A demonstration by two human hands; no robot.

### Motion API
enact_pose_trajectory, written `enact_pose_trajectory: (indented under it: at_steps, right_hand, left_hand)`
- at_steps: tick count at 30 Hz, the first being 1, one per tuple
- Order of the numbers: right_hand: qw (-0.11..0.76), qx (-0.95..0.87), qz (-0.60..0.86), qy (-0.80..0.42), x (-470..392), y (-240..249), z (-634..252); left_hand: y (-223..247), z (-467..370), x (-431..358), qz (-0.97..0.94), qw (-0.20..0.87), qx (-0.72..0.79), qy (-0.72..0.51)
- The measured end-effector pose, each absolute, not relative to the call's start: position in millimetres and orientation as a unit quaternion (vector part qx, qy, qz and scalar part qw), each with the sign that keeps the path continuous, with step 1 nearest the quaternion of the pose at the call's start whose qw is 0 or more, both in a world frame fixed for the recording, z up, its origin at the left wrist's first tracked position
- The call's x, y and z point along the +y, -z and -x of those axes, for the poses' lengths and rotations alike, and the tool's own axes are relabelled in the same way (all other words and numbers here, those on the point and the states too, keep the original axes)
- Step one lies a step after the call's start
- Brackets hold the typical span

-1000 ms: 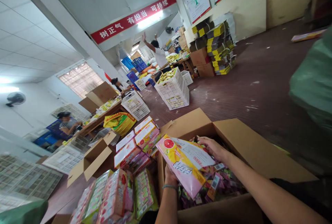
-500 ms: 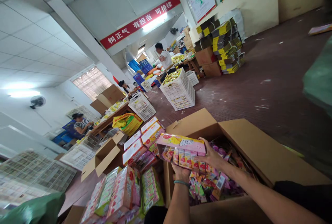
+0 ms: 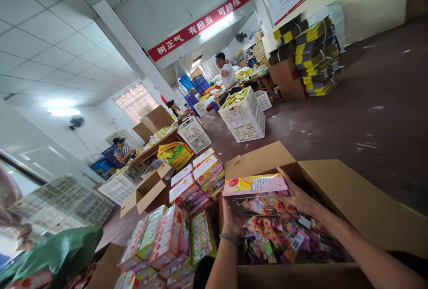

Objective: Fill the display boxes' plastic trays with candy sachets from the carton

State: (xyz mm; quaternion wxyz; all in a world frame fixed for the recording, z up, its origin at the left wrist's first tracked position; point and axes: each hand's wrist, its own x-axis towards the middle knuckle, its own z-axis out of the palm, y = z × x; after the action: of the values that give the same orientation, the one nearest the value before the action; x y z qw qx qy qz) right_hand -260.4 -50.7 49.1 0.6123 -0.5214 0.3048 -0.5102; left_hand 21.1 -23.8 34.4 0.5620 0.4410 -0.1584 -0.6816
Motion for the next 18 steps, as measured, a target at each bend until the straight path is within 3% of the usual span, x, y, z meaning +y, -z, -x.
enact_pose_trajectory:
  at_steps: [4,8,13,18]
  right_hand:
    - [0.486,0.342,0.62,0.512,-54.2,-37.9,251.5]
    - [0.389,0.347,0.734,0.435,-50.0,-27.4,242.5]
    - [0.361,0.397,0.789,0.298,-51.8,-11.7,232.4]
    - [0.363,0.395,0.794,0.285,-54.1,-6.4,227.3]
  left_hand:
    - [-0.5,-36.2,-9.6,-0.474,0.551,-0.132,0.674]
    - [29.7,-52.2,11.4,-0.452,0.545,-0.111,0.698]
    - [57.8,-62.4,37.1,-0.453,0.532,-0.086,0.71]
    - [53.9,-64.9,40.3,-0.458,0.531,-0.088,0.707]
